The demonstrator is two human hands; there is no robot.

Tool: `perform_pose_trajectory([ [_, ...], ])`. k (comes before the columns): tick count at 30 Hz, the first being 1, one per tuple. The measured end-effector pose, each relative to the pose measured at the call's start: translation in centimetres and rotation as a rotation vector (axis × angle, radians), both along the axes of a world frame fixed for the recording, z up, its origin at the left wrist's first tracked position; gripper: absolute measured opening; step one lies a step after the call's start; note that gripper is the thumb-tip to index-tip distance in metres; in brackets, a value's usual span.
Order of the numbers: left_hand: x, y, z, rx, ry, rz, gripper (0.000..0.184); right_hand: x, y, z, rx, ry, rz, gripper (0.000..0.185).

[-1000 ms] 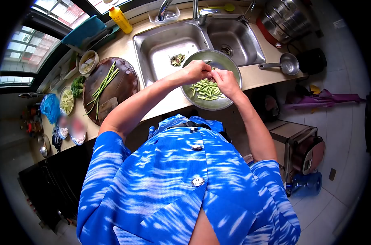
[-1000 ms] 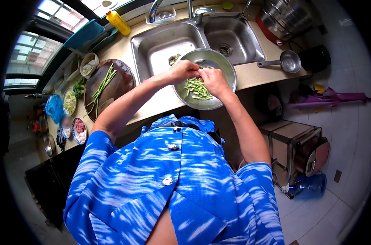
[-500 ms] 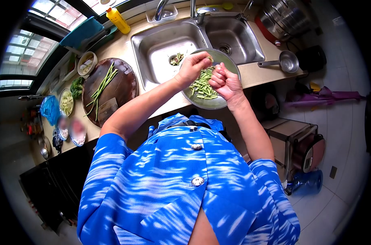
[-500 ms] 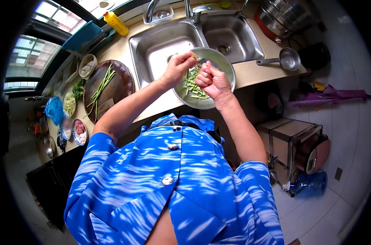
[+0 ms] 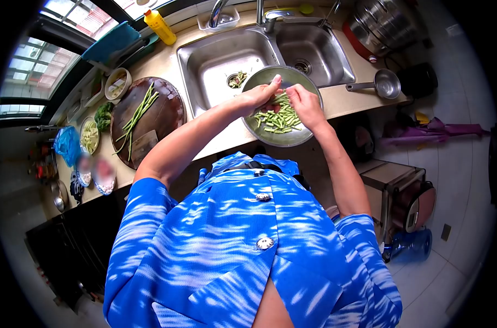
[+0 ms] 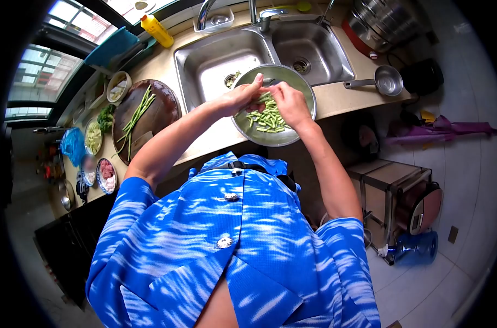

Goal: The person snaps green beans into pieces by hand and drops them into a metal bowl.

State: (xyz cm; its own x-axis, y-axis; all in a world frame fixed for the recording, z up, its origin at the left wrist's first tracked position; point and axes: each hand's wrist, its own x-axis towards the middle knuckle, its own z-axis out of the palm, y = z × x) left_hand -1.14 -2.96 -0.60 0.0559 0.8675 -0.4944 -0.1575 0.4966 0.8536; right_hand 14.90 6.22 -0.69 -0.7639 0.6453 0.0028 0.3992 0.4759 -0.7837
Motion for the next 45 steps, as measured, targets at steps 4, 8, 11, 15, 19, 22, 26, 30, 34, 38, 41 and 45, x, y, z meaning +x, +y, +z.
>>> perform_pose_trajectory([
  [4, -0.4, 0.8, -1.3, 0.046, -0.125, -0.125, 0.064, -1.0, -0.9, 0.6, -0.038, -0.009, 0.111, 0.026],
  [8, -0.8, 0.3, -0.6, 0.147, 0.039, -0.194, 0.031, -0.9, -1.1, 0.8, -0.012, 0.127, 0.048, 0.021],
  [11, -1.4, 0.2, -0.6, 0.124, 0.108, -0.245, 0.025, -0.5, -0.7, 0.3, 0.094, 0.164, 0.03, 0.019],
  [15, -0.9, 0.1, -0.4, 0.133, 0.135, -0.19, 0.019, -0.6, -0.8, 0.7, 0.114, 0.108, 0.078, 0.022],
  [19, 0.2, 0.3, 0.0, 0.292, 0.437, -0.085, 0.017, -0.7, -0.4, -0.6, 0.09, 0.178, 0.066, 0.028],
  [22, 1.3, -0.2, 1.4, 0.512, 0.637, 0.033, 0.009, -0.2, 0.1, -0.3, -1.093, 0.316, -0.055, 0.03],
  [26, 1.4, 0.2, 1.5, 0.961, 0.867, 0.18, 0.009, -0.5, -0.9, 0.9, -1.759, 0.57, -0.217, 0.027],
  [30, 1.4, -0.2, 2.1, 1.056, 0.836, 0.235, 0.012, -0.5, -2.1, 1.3, -1.96, 0.72, -0.14, 0.029],
  [34, 2.2, -0.5, 3.0, 0.776, 0.355, 0.399, 0.003, 0.2, -0.9, 0.6, -1.874, 0.907, -0.083, 0.029],
  [38, 1.1, 0.3, 1.6, 0.396, -0.011, 0.26, 0.021, 1.7, 0.7, -3.5, -0.957, 0.18, -0.079, 0.025],
  [41, -0.2, 0.3, -0.3, 0.202, -0.173, 0.143, 0.028, 2.3, 0.6, -5.5, 0.028, -0.062, -0.005, 0.026],
  [45, -0.5, 0.2, -1.2, 0.061, -0.452, 0.167, 0.029, 1.3, 0.7, -3.1, 0.197, 0.128, -0.07, 0.026],
])
